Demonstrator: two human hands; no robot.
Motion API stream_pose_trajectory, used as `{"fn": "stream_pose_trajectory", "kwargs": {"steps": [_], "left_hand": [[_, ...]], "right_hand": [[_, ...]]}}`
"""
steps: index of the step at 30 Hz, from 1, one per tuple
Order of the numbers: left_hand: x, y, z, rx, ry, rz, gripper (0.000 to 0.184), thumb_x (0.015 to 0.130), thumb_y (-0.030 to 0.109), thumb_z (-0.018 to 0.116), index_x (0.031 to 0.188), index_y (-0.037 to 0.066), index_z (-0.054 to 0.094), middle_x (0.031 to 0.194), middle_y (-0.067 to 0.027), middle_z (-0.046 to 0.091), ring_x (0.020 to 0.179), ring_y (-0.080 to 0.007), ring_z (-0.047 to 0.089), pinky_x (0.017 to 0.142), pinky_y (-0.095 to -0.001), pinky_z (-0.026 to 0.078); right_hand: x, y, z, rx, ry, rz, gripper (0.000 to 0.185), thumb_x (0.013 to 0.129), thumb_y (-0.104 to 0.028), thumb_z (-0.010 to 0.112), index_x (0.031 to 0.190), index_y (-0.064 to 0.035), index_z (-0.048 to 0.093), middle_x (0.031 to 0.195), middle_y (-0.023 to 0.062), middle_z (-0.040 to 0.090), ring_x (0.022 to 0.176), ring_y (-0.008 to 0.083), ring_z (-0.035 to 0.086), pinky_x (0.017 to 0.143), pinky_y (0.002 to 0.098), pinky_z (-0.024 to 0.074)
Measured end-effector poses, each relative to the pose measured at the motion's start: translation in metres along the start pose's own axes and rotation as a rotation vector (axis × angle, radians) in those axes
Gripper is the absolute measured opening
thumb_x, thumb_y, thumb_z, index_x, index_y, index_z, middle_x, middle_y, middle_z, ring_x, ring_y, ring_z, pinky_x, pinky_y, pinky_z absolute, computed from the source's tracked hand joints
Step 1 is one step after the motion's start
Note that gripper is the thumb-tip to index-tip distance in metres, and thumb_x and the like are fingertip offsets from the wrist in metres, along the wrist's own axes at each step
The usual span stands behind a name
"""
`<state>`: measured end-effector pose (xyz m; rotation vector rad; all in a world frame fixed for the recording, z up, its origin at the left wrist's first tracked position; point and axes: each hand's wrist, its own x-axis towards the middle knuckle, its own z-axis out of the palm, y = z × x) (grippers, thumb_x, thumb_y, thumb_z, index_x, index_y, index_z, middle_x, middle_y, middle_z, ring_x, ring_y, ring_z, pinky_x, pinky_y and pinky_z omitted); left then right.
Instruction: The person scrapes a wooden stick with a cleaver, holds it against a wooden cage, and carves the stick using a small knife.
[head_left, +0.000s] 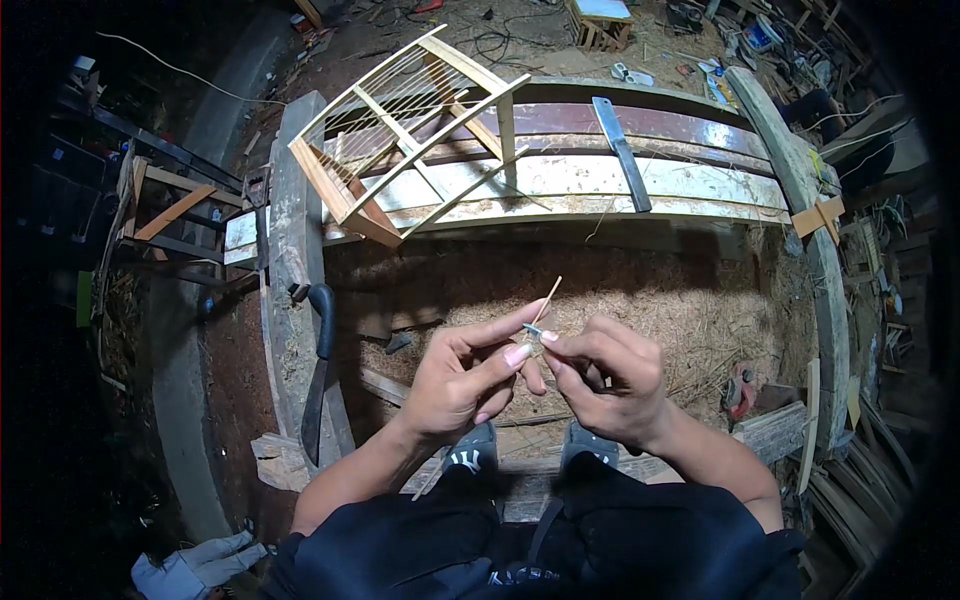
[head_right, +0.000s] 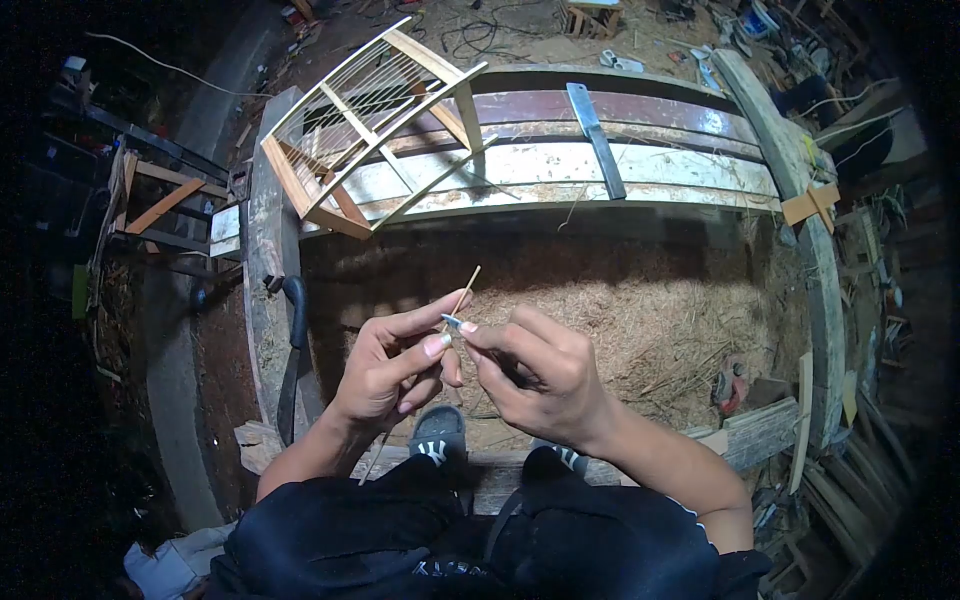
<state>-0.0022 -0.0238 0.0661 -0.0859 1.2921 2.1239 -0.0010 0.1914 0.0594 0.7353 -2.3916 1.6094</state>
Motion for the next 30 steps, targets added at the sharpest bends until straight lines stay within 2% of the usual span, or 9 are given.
{"fn": "stream_pose_trajectory", "kwargs": {"steps": [7, 9, 12, 18, 20, 24, 26, 28, 30], "left_hand": [[0.001, 0.0, 0.0, -0.004, 0.002, 0.0, 0.047, 0.105, 0.008, 0.056, 0.151, 0.008, 0.049, 0.087, -0.01, 0.072, 0.049, -0.0019, 0.042, 0.044, -0.0176, 0.034], [-0.002, 0.001, -0.001, 0.019, 0.006, -0.021, 0.047, 0.104, 0.008, 0.056, 0.151, 0.008, 0.049, 0.088, -0.0108, 0.072, 0.049, -0.002, 0.043, 0.044, -0.0178, 0.035], [-0.001, 0.001, 0.0, 0.009, -0.019, -0.018, 0.047, 0.104, 0.008, 0.056, 0.151, 0.008, 0.05, 0.09, -0.0117, 0.073, 0.049, -0.0021, 0.043, 0.045, -0.0179, 0.035], [-0.001, 0.0, -0.001, 0.003, -0.022, -0.028, 0.048, 0.104, 0.008, 0.058, 0.151, 0.008, 0.05, 0.09, -0.0124, 0.073, 0.049, -0.0026, 0.044, 0.045, -0.0181, 0.036], [-0.001, 0.001, -0.002, -0.001, -0.007, -0.034, 0.048, 0.104, 0.008, 0.058, 0.151, 0.008, 0.049, 0.09, -0.0126, 0.073, 0.049, -0.0026, 0.044, 0.045, -0.0181, 0.036], [-0.001, 0.002, -0.001, 0.014, -0.03, -0.03, 0.049, 0.103, 0.008, 0.057, 0.152, 0.008, 0.049, 0.089, -0.0115, 0.072, 0.048, -0.0024, 0.043, 0.045, -0.0179, 0.035], [-0.001, 0.002, -0.002, 0.014, -0.017, -0.02, 0.049, 0.103, 0.008, 0.057, 0.152, 0.008, 0.049, 0.088, -0.0111, 0.072, 0.048, -0.0025, 0.043, 0.044, -0.018, 0.035], [0.0, 0.002, -0.002, 0.012, -0.009, -0.017, 0.049, 0.103, 0.008, 0.057, 0.152, 0.008, 0.048, 0.087, -0.0107, 0.072, 0.048, -0.0026, 0.043, 0.044, -0.0182, 0.035], [-0.001, 0.003, 0.0, 0.025, -0.026, -0.034, 0.049, 0.103, 0.008, 0.057, 0.152, 0.007, 0.048, 0.088, -0.011, 0.072, 0.048, -0.0028, 0.043, 0.044, -0.0182, 0.035]], "right_hand": [[0.001, 0.002, 0.001, -0.014, 0.001, -0.013, 0.028, 0.08, 0.006, 0.076, 0.107, -0.0001, 0.073, 0.071, 0.0061, 0.053, 0.053, 0.0134, 0.052, 0.044, 0.0302, 0.0382], [0.0, 0.009, 0.005, -0.004, 0.08, -0.081, 0.022, 0.08, 0.006, 0.076, 0.102, -0.0003, 0.074, 0.067, 0.0021, 0.055, 0.05, 0.0068, 0.046, 0.043, 0.026, 0.0324], [0.006, 0.009, -0.004, -0.063, 0.074, -0.098, 0.02, 0.081, 0.005, 0.075, 0.1, 0.0001, 0.074, 0.067, 0.0031, 0.056, 0.051, 0.0064, 0.047, 0.043, 0.0254, 0.0319], [0.007, 0.007, -0.003, -0.001, 0.172, 0.003, 0.02, 0.079, 0.006, 0.074, 0.099, 0.0017, 0.073, 0.068, 0.0036, 0.057, 0.053, 0.0077, 0.049, 0.045, 0.0257, 0.0339], [0.001, -0.002, -0.004, 0.034, -0.05, 0.016, 0.022, 0.083, 0.005, 0.073, 0.105, 0.0011, 0.073, 0.077, 0.0089, 0.064, 0.06, 0.013, 0.059, 0.05, 0.0294, 0.0446], [0.009, 0.012, -0.008, -0.015, 0.101, 0.002, 0.025, 0.082, 0.004, 0.073, 0.106, 0.0022, 0.073, 0.073, 0.0082, 0.06, 0.056, 0.0138, 0.056, 0.049, 0.0297, 0.043], [0.001, 0.004, 0.003, 0.081, 0.042, -0.031, 0.017, 0.083, 0.005, 0.073, 0.1, 0.0022, 0.073, 0.068, 0.0044, 0.06, 0.051, 0.0066, 0.05, 0.044, 0.0244, 0.0342], [0.005, 0.008, -0.001, 0.061, 0.044, -0.045, 0.017, 0.083, 0.005, 0.072, 0.099, 0.0027, 0.073, 0.069, 0.0046, 0.061, 0.051, 0.0066, 0.051, 0.044, 0.024, 0.0349], [0.012, 0.008, -0.01, -0.016, 0.119, 0.066, 0.021, 0.082, 0.004, 0.073, 0.102, 0.0025, 0.073, 0.073, 0.0076, 0.062, 0.055, 0.0122, 0.055, 0.048, 0.029, 0.0423]]}}
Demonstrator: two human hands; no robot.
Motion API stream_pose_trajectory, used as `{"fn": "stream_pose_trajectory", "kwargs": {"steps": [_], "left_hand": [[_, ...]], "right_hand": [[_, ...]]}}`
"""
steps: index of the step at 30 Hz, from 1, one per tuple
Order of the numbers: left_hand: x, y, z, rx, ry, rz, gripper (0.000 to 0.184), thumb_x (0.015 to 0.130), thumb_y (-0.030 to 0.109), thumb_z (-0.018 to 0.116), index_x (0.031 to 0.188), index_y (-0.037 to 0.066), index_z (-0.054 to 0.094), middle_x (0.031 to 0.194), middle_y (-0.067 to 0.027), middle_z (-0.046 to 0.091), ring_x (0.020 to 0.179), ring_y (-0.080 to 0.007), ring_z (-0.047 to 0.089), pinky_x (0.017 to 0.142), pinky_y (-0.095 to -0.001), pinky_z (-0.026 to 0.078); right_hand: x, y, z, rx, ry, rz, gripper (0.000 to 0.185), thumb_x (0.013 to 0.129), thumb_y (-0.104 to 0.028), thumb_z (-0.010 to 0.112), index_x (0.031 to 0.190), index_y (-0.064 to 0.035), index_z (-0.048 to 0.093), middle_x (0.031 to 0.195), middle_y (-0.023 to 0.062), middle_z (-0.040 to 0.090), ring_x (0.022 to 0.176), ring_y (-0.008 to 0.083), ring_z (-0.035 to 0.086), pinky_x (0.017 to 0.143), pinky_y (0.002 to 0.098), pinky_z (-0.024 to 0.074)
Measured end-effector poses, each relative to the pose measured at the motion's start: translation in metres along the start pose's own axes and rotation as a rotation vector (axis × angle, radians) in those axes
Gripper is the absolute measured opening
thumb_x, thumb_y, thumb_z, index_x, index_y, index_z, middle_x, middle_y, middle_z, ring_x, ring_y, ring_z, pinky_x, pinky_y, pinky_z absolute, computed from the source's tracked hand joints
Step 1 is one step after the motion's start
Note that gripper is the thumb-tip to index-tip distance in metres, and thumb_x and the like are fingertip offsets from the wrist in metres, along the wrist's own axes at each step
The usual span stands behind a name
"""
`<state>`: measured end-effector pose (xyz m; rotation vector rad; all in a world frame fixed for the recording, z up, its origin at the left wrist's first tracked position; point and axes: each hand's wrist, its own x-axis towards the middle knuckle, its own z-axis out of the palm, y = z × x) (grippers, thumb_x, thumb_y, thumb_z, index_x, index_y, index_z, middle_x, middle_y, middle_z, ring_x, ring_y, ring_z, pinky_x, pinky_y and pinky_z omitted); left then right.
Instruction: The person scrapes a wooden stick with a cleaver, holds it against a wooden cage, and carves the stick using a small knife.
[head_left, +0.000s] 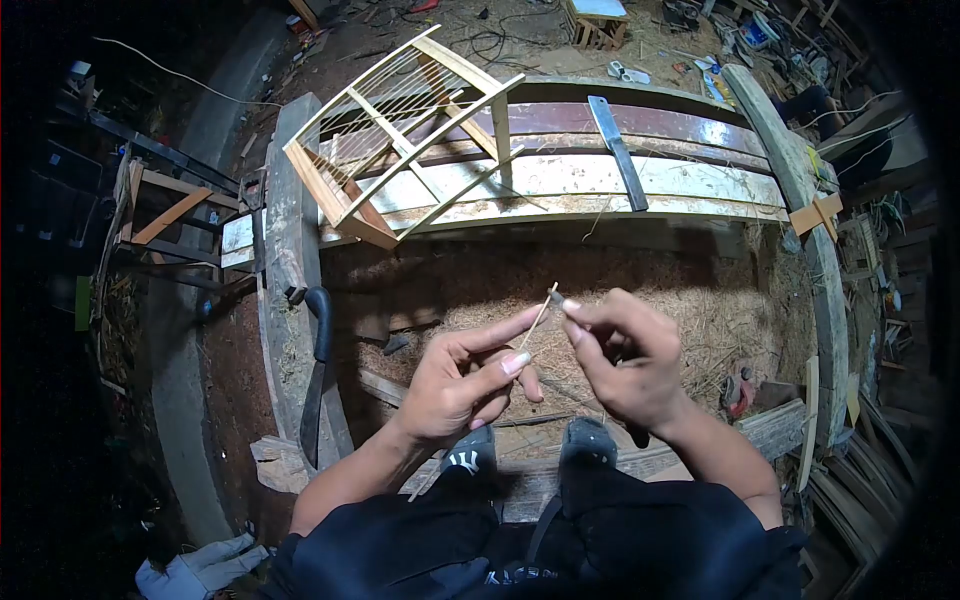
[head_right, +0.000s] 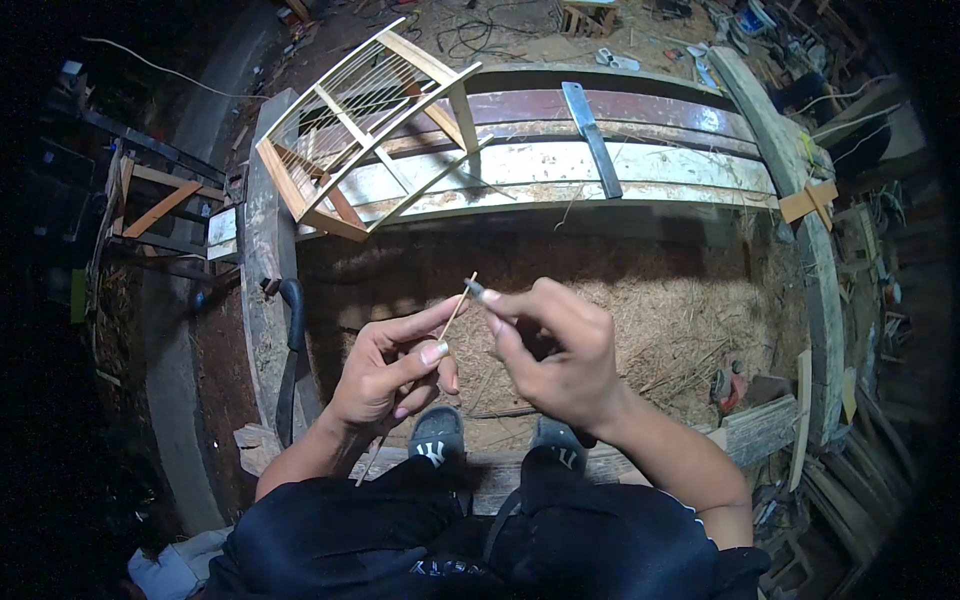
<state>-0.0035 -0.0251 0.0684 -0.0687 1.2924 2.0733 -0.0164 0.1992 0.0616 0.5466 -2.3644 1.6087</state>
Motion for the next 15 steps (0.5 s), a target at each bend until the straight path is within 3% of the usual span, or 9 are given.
{"fn": "stream_pose_trajectory", "kwargs": {"steps": [2, 4, 6, 7, 8, 10, 12, 15], "left_hand": [[0.0, -0.002, -0.002, -0.006, 0.01, 0.01, 0.049, 0.103, 0.008, 0.057, 0.152, 0.007, 0.048, 0.088, -0.0117, 0.072, 0.048, -0.0029, 0.043, 0.044, -0.0183, 0.035], [0.001, -0.001, -0.001, -0.011, 0.015, 0.013, 0.049, 0.103, 0.008, 0.057, 0.151, 0.006, 0.048, 0.089, -0.0124, 0.072, 0.048, -0.003, 0.043, 0.044, -0.0183, 0.035], [0.002, 0.001, 0.002, -0.047, 0.044, -0.006, 0.049, 0.103, 0.007, 0.057, 0.151, 0.005, 0.048, 0.09, -0.0135, 0.072, 0.048, -0.0031, 0.043, 0.045, -0.0184, 0.035], [0.001, -0.001, 0.001, -0.049, 0.046, -0.004, 0.049, 0.103, 0.007, 0.057, 0.151, 0.005, 0.048, 0.09, -0.0135, 0.072, 0.048, -0.0031, 0.043, 0.045, -0.0184, 0.035], [0.001, -0.002, -0.001, -0.07, 0.04, 0.001, 0.049, 0.103, 0.007, 0.057, 0.151, 0.005, 0.049, 0.091, -0.0141, 0.073, 0.048, -0.0032, 0.043, 0.045, -0.0184, 0.036], [0.001, -0.001, -0.002, -0.088, 0.031, 0.002, 0.049, 0.103, 0.007, 0.057, 0.151, 0.005, 0.049, 0.092, -0.0147, 0.073, 0.049, -0.0032, 0.043, 0.046, -0.0183, 0.036], [0.001, 0.0, 0.0, -0.071, 0.039, -0.015, 0.048, 0.103, 0.007, 0.057, 0.151, 0.005, 0.049, 0.094, -0.0154, 0.074, 0.049, -0.0033, 0.043, 0.047, -0.018, 0.037], [-0.001, 0.004, 0.002, -0.018, 0.05, -0.022, 0.047, 0.103, 0.008, 0.058, 0.15, 0.005, 0.05, 0.095, -0.0156, 0.074, 0.05, -0.0032, 0.043, 0.047, -0.0178, 0.037]], "right_hand": [[-0.01, -0.006, 0.002, 0.039, -0.16, -0.043, 0.018, 0.084, 0.002, 0.072, 0.102, 0.0018, 0.073, 0.074, 0.0078, 0.063, 0.056, 0.012, 0.056, 0.049, 0.0299, 0.0441], [-0.009, -0.002, 0.004, 0.039, -0.134, -0.068, 0.018, 0.084, 0.002, 0.073, 0.102, 0.0013, 0.073, 0.074, 0.007, 0.063, 0.056, 0.0124, 0.057, 0.049, 0.0298, 0.0446], [-0.004, 0.0, 0.002, 0.04, 0.002, 0.05, 0.02, 0.082, 0.004, 0.073, 0.103, 0.001, 0.073, 0.074, 0.0069, 0.062, 0.056, 0.0131, 0.056, 0.049, 0.0306, 0.0442], [-0.004, 0.002, 0.001, 0.003, -0.017, -0.053, 0.021, 0.082, 0.004, 0.074, 0.103, 0.0008, 0.073, 0.074, 0.0077, 0.063, 0.057, 0.0136, 0.058, 0.051, 0.0297, 0.0459], [-0.011, 0.002, -0.001, -0.015, -0.134, -0.052, 0.021, 0.083, 0.004, 0.073, 0.103, 0.0004, 0.073, 0.076, 0.0087, 0.065, 0.061, 0.0137, 0.063, 0.053, 0.0278, 0.0483], [-0.01, -0.008, 0.001, 0.019, -0.159, -0.039, 0.02, 0.083, 0.004, 0.074, 0.103, 0.0005, 0.073, 0.074, 0.0076, 0.064, 0.06, 0.0133, 0.062, 0.051, 0.0272, 0.0472], [-0.002, 0.003, 0.003, 0.031, 0.02, -0.044, 0.018, 0.082, 0.005, 0.073, 0.1, 0.001, 0.074, 0.068, 0.0037, 0.059, 0.051, 0.007, 0.049, 0.045, 0.0251, 0.0342], [-0.008, -0.007, 0.006, 0.042, -0.039, -0.027, 0.02, 0.083, 0.005, 0.074, 0.102, 0.0014, 0.074, 0.067, 0.0032, 0.056, 0.051, 0.0065, 0.048, 0.045, 0.0257, 0.0332]]}}
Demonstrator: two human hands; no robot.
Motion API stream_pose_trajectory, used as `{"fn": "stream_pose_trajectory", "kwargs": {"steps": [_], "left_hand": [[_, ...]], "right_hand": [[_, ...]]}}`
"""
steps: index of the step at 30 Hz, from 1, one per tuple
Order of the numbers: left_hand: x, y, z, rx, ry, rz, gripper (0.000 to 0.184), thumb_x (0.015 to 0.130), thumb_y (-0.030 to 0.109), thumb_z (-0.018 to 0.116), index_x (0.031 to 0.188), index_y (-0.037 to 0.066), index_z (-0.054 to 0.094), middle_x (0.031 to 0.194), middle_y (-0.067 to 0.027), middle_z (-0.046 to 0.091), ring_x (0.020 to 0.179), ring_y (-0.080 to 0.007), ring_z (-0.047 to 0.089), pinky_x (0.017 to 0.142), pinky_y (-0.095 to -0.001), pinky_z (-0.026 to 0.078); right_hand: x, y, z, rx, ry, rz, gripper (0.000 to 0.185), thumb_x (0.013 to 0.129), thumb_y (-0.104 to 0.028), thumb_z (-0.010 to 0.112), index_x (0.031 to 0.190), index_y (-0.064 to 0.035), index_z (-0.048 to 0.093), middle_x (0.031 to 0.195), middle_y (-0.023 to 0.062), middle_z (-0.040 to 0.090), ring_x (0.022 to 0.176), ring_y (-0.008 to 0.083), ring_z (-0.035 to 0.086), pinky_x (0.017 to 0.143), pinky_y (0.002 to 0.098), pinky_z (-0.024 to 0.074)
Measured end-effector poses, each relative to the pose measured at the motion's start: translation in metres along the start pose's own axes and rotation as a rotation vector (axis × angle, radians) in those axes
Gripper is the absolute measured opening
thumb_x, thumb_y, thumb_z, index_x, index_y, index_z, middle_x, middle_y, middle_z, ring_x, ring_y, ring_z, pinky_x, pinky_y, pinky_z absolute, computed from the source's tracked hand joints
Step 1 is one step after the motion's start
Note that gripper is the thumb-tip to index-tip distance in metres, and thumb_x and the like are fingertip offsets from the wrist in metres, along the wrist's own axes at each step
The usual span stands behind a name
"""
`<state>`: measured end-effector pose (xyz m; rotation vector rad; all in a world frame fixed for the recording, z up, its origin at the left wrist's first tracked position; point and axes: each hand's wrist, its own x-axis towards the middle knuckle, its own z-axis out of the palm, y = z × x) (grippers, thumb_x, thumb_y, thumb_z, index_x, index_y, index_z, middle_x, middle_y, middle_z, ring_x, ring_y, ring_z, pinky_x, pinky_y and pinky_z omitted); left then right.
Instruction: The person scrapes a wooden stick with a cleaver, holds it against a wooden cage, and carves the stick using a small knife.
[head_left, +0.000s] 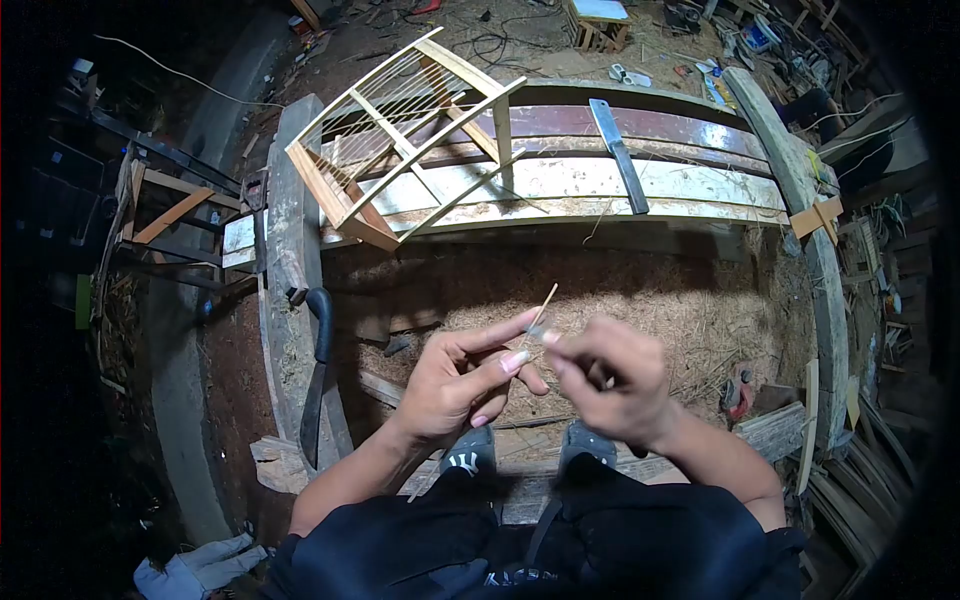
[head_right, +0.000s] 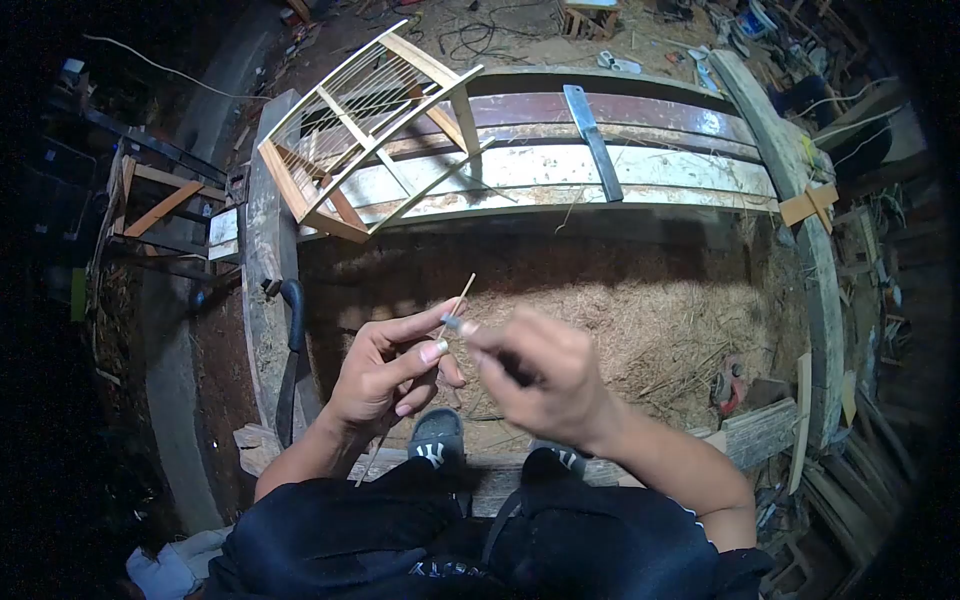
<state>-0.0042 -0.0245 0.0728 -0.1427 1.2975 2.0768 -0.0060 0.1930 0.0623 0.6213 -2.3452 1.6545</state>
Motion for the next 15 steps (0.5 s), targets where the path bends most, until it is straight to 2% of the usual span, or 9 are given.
{"fn": "stream_pose_trajectory", "kwargs": {"steps": [1, 3, 5, 10, 12, 13, 15], "left_hand": [[0.0004, -0.0002, 0.0, 0.003, -0.001, -0.001, 0.047, 0.103, 0.008, 0.058, 0.15, 0.005, 0.05, 0.095, -0.0156, 0.074, 0.05, -0.0032, 0.043, 0.047, -0.0178, 0.037], [0.0022, -0.003, 0.0003, -0.036, 0.049, 0.008, 0.046, 0.103, 0.008, 0.058, 0.148, 0.004, 0.052, 0.095, -0.0157, 0.074, 0.05, -0.0031, 0.043, 0.047, -0.0179, 0.037], [0.0029, -0.0013, 0.0007, -0.026, 0.05, 0.004, 0.045, 0.103, 0.008, 0.059, 0.147, 0.004, 0.054, 0.095, -0.0159, 0.074, 0.05, -0.0031, 0.043, 0.046, -0.0179, 0.036], [0.003, -0.001, 0.0009, -0.018, 0.068, 0.007, 0.043, 0.103, 0.008, 0.059, 0.145, 0.003, 0.056, 0.096, -0.0168, 0.074, 0.05, -0.0031, 0.043, 0.046, -0.018, 0.036], [0.0035, 0.0004, 0.0013, -0.012, 0.052, 0.017, 0.042, 0.103, 0.008, 0.059, 0.144, 0.003, 0.056, 0.096, -0.0172, 0.074, 0.049, -0.003, 0.043, 0.046, -0.018, 0.036], [0.0034, 0.0004, 0.0017, -0.013, 0.052, 0.017, 0.042, 0.103, 0.008, 0.059, 0.144, 0.003, 0.056, 0.096, -0.0172, 0.074, 0.049, -0.003, 0.043, 0.046, -0.018, 0.036], [0.0033, 0.0012, 0.0024, -0.007, 0.055, 0.021, 0.041, 0.103, 0.008, 0.059, 0.144, 0.003, 0.056, 0.096, -0.0173, 0.074, 0.049, -0.0028, 0.043, 0.045, -0.0181, 0.035]], "right_hand": [[-0.0033, -0.0023, 0.002, 0.033, -0.074, -0.024, 0.02, 0.083, 0.006, 0.074, 0.103, 0.0017, 0.074, 0.067, 0.0032, 0.055, 0.051, 0.0064, 0.048, 0.045, 0.0256, 0.0332], [0.0008, 0.001, -0.0017, 0.004, -0.08, -0.055, 0.02, 0.083, 0.007, 0.074, 0.103, 0.002, 0.073, 0.069, 0.0036, 0.056, 0.052, 0.0067, 0.049, 0.046, 0.0254, 0.0333], [-0.0006, 0.0019, -0.0014, 0.029, -0.059, 0.01, 0.022, 0.084, 0.005, 0.075, 0.106, 0.0006, 0.073, 0.073, 0.0064, 0.059, 0.054, 0.0113, 0.054, 0.046, 0.0277, 0.0409], [0.0002, -0.0001, -0.0008, 0.01, -0.054, 0.005, 0.023, 0.084, 0.005, 0.075, 0.106, -0.0008, 0.074, 0.072, 0.0056, 0.057, 0.053, 0.0112, 0.054, 0.045, 0.0277, 0.0402], [0.0012, -0.0013, 0.0007, 0.004, -0.009, -0.006, 0.022, 0.081, 0.007, 0.075, 0.102, 0.0006, 0.074, 0.069, 0.0044, 0.057, 0.052, 0.0073, 0.049, 0.046, 0.0256, 0.0337], [0.0015, -0.0015, -0.0001, 0.003, -0.009, -0.006, 0.022, 0.081, 0.007, 0.075, 0.102, 0.0006, 0.074, 0.069, 0.0044, 0.057, 0.052, 0.0073, 0.049, 0.046, 0.0256, 0.0337], [0.0023, -0.0015, -0.0025, -0.029, -0.034, -0.017, 0.023, 0.083, 0.005, 0.075, 0.105, -0.0007, 0.074, 0.072, 0.0053, 0.058, 0.054, 0.0109, 0.054, 0.045, 0.0274, 0.0401]]}}
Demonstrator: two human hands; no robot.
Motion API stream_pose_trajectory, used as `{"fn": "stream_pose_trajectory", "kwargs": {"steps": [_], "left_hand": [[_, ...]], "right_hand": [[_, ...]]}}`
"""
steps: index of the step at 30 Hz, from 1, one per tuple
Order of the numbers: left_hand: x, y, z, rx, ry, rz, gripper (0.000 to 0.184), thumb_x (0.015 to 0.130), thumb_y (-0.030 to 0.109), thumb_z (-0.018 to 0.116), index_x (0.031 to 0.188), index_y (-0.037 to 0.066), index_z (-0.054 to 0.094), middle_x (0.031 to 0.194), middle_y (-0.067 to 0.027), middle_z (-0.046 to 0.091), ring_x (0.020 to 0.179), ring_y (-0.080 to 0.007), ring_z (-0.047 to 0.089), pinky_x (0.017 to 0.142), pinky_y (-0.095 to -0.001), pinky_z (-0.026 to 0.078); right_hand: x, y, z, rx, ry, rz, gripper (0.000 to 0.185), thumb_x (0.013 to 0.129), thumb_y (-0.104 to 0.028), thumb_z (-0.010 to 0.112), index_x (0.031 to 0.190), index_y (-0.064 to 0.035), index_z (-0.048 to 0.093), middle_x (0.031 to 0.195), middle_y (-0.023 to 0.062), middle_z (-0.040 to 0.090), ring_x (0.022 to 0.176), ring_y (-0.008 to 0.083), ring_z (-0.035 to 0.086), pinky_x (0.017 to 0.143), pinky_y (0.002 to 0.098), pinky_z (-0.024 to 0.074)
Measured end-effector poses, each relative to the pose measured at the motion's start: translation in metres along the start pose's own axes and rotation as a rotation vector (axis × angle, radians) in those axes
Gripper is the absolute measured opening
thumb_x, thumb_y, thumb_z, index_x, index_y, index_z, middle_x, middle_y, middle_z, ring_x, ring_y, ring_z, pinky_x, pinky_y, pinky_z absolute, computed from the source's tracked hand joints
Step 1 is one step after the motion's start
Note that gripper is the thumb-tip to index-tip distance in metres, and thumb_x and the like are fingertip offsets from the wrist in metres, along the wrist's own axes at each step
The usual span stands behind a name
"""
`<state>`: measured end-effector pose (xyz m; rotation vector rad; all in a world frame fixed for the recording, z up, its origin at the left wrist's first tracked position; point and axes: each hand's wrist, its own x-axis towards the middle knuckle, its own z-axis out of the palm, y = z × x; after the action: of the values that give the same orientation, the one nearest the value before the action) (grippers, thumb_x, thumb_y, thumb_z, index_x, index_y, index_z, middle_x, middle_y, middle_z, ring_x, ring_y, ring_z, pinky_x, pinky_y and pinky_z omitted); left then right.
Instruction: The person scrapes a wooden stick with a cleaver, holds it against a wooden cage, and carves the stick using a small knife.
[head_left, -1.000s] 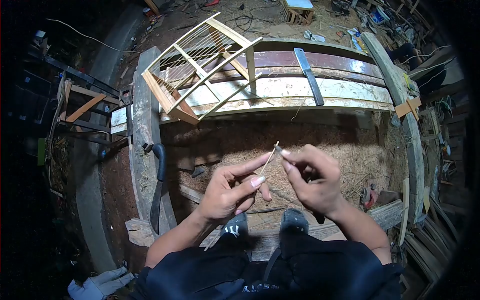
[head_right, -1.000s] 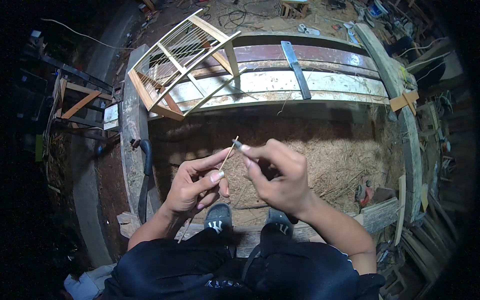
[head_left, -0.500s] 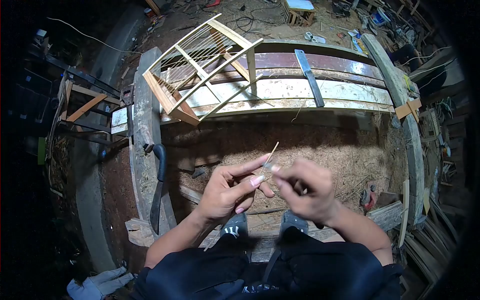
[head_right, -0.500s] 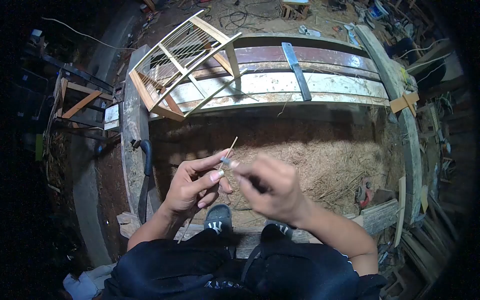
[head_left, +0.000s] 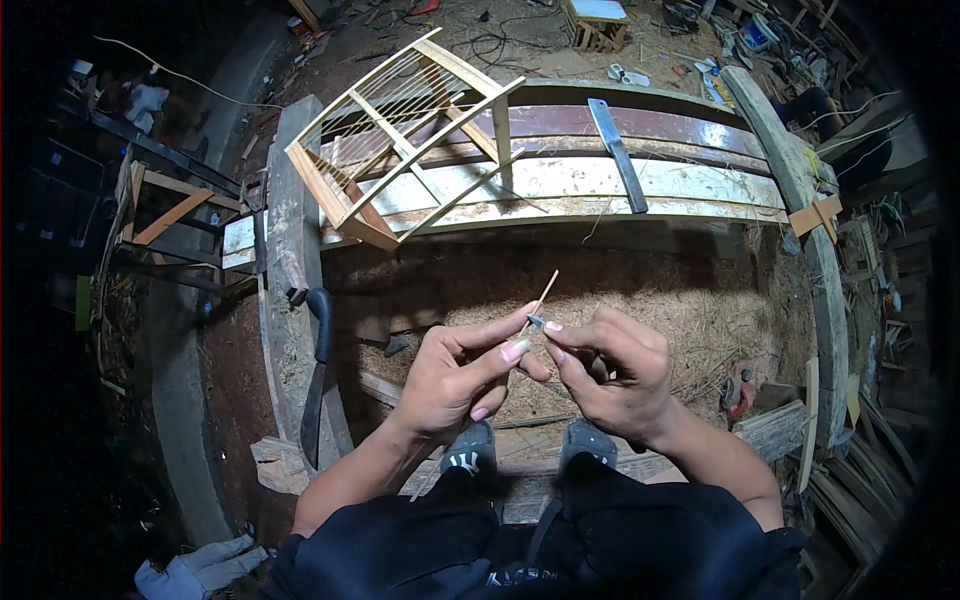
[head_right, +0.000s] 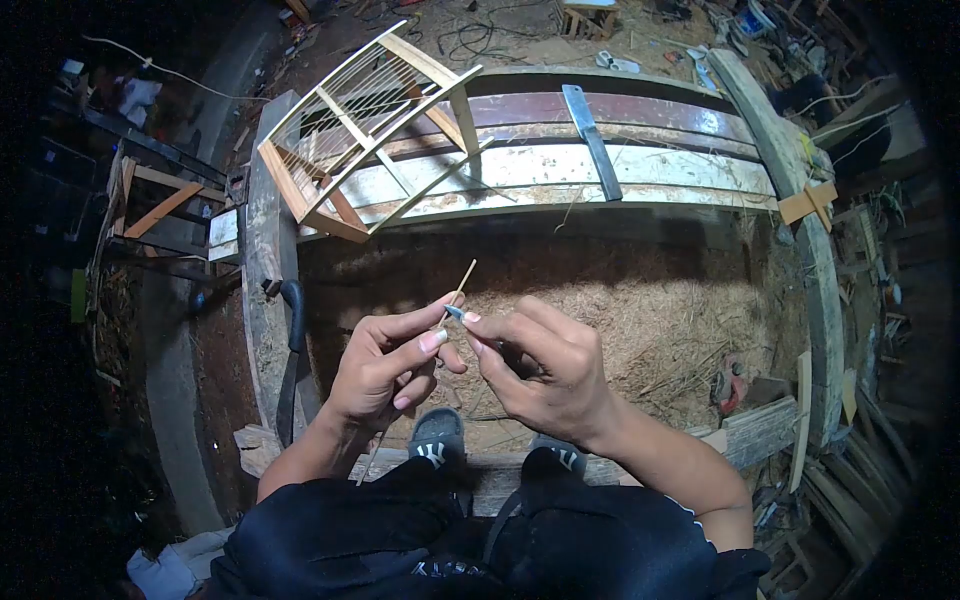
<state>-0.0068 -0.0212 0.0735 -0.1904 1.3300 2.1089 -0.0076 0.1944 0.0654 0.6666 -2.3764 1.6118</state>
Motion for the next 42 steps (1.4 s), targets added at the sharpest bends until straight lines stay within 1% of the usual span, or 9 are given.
{"fn": "stream_pose_trajectory", "kwargs": {"steps": [6, 8, 12, 24, 30, 32, 36, 40, 42], "left_hand": [[-0.006, 0.002, 0.005, 0.071, -0.032, -0.02, 0.042, 0.1, 0.008, 0.061, 0.142, 0.001, 0.058, 0.089, -0.0159, 0.074, 0.045, -0.0039, 0.044, 0.043, -0.0196, 0.035], [-0.005, 0.004, 0.003, 0.067, -0.015, -0.019, 0.043, 0.1, 0.009, 0.062, 0.142, 0.001, 0.057, 0.091, -0.0173, 0.074, 0.046, -0.0041, 0.044, 0.043, -0.0194, 0.036], [-0.002, 0.001, 0.003, -0.016, 0.002, -0.011, 0.044, 0.101, 0.008, 0.061, 0.144, -0.002, 0.055, 0.09, -0.0184, 0.074, 0.046, -0.0039, 0.044, 0.044, -0.0185, 0.036], [-0.001, -0.001, -0.002, -0.01, -0.033, -0.018, 0.044, 0.104, 0.009, 0.057, 0.147, 0.001, 0.052, 0.093, -0.0154, 0.074, 0.049, -0.0035, 0.044, 0.048, -0.018, 0.037], [-0.002, 0.001, 0.001, -0.005, -0.036, -0.011, 0.045, 0.103, 0.01, 0.059, 0.147, 0.001, 0.053, 0.092, -0.0151, 0.074, 0.049, -0.0033, 0.044, 0.047, -0.0178, 0.036], [-0.002, 0.0, 0.001, -0.006, -0.007, -0.016, 0.046, 0.102, 0.01, 0.061, 0.146, 0.001, 0.053, 0.092, -0.0152, 0.074, 0.049, -0.0034, 0.044, 0.047, -0.0179, 0.037], [-0.002, -0.001, -0.001, -0.034, -0.019, -0.026, 0.047, 0.102, 0.01, 0.062, 0.146, 0.001, 0.053, 0.092, -0.0155, 0.074, 0.049, -0.0036, 0.044, 0.047, -0.0182, 0.037], [-0.003, 0.001, 0.0, -0.002, -0.01, -0.025, 0.046, 0.102, 0.009, 0.061, 0.146, 0.001, 0.053, 0.092, -0.0156, 0.074, 0.049, -0.0038, 0.046, 0.047, -0.0185, 0.038], [-0.003, 0.0, 0.0, -0.008, -0.001, -0.028, 0.045, 0.102, 0.008, 0.061, 0.146, 0.001, 0.054, 0.092, -0.0157, 0.074, 0.049, -0.0038, 0.046, 0.047, -0.0186, 0.038]], "right_hand": [[0.01, 0.012, -0.016, -0.094, 0.122, 0.007, 0.02, 0.083, 0.005, 0.074, 0.103, 0.0015, 0.073, 0.072, 0.0059, 0.061, 0.054, 0.0105, 0.055, 0.047, 0.0271, 0.0403], [0.005, 0.004, -0.007, -0.047, 0.096, -0.038, 0.018, 0.084, 0.008, 0.073, 0.101, 0.0019, 0.073, 0.068, 0.0021, 0.056, 0.055, 0.0046, 0.048, 0.047, 0.0244, 0.0312], [0.001, 0.005, -0.011, 0.022, 0.223, 0.131, 0.019, 0.086, 0.005, 0.073, 0.104, 0.0009, 0.073, 0.071, 0.0042, 0.059, 0.054, 0.0061, 0.052, 0.046, 0.0244, 0.0371], [0.002, 0.004, -0.003, -0.001, -0.034, -0.067, 0.022, 0.082, 0.003, 0.076, 0.104, -0.0005, 0.074, 0.07, 0.0061, 0.061, 0.055, 0.0103, 0.057, 0.046, 0.028, 0.0416], [0.006, 0.003, -0.005, -0.034, 0.102, 0.0, 0.024, 0.081, 0.005, 0.076, 0.103, -0.0008, 0.075, 0.067, 0.0039, 0.057, 0.052, 0.0088, 0.051, 0.046, 0.0261, 0.0359], [0.001, -0.003, -0.002, 0.0, -0.073, -0.086, 0.023, 0.081, 0.004, 0.075, 0.103, 0.001, 0.073, 0.072, 0.0077, 0.061, 0.055, 0.0115, 0.058, 0.046, 0.0287, 0.0428], [0.007, 0.002, -0.008, -0.047, 0.047, 0.016, 0.022, 0.08, 0.004, 0.076, 0.102, 0.0011, 0.073, 0.072, 0.0069, 0.061, 0.055, 0.0108, 0.058, 0.046, 0.0294, 0.0436], [-0.001, -0.005, -0.004, -0.013, -0.065, -0.067, 0.02, 0.083, 0.003, 0.074, 0.103, 0.0001, 0.074, 0.072, 0.0066, 0.063, 0.053, 0.0101, 0.056, 0.044, 0.0267, 0.0415], [0.005, 0.002, -0.006, -0.028, 0.012, -0.039, 0.02, 0.083, 0.003, 0.074, 0.103, 0.0003, 0.074, 0.072, 0.0067, 0.062, 0.055, 0.011, 0.057, 0.045, 0.0279, 0.0429]]}}
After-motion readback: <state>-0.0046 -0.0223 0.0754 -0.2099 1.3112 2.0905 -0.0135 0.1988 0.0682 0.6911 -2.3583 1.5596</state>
